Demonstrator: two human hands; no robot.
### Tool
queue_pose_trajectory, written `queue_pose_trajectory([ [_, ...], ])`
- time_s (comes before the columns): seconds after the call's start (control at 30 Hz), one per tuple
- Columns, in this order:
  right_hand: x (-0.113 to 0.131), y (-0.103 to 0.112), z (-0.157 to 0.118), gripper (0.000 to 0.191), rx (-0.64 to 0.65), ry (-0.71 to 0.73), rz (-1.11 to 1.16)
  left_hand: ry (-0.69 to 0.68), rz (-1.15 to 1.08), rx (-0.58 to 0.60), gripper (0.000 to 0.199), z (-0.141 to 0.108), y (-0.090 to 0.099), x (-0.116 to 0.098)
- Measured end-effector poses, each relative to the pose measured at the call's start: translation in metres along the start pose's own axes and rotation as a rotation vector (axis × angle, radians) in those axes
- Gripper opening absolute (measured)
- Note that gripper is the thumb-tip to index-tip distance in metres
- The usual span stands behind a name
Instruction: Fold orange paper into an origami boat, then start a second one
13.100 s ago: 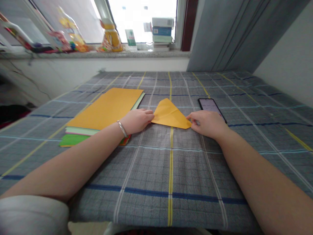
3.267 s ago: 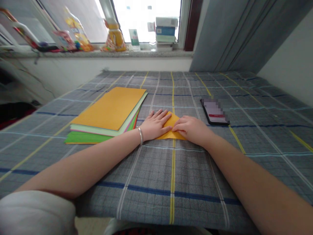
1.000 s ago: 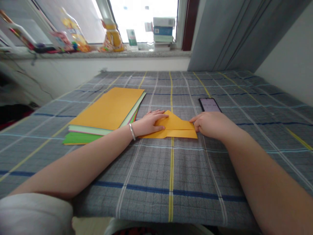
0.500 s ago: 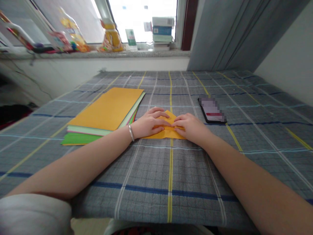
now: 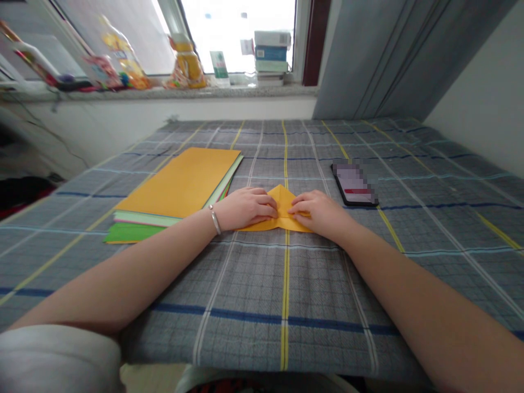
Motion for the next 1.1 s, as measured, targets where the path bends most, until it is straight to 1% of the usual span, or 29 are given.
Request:
queue_pose_trajectory([
  [0.1,0.0,0.0,0.0,0.019,-0.002,0.001,-0.004,-0.014,-0.053,-0.005,0.029,-0.003,0.0,0.001],
  [0.3,0.002,0.001,0.0,0.02,0.017,0.002,-0.03,-0.037,-0.071,0.032,0.032,-0.009,0.001,-0.001],
  [0.53,0.002,0.002,-0.001,0.02,0.016,0.008,-0.05,-0.026,-0.016,0.074,0.032,-0.015,0.001,-0.004],
  [0.8,0.004,0.005,-0.002,0.02,0.009,0.027,-0.043,-0.015,0.011,0.075,0.031,-0.025,0.001,0.0],
  [0.93,0.003,0.004,-0.002,0.021,0.023,0.019,-0.058,-0.016,-0.035,0.06,0.031,-0.03,0.003,0.003],
  [1.1,0.001,0.004,-0.004,0.021,0.031,0.025,-0.054,-0.025,-0.092,0.079,0.029,-0.038,0.008,0.008],
])
Point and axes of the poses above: each hand's wrist, its own z-axis towards the middle knuckle, its own y-axis out of the back of the hand, x = y × z, the point moved 10 cm from there along z, towards the middle knuckle, and after that the axes turned 11 degrees about x, right-handed, at the moved point
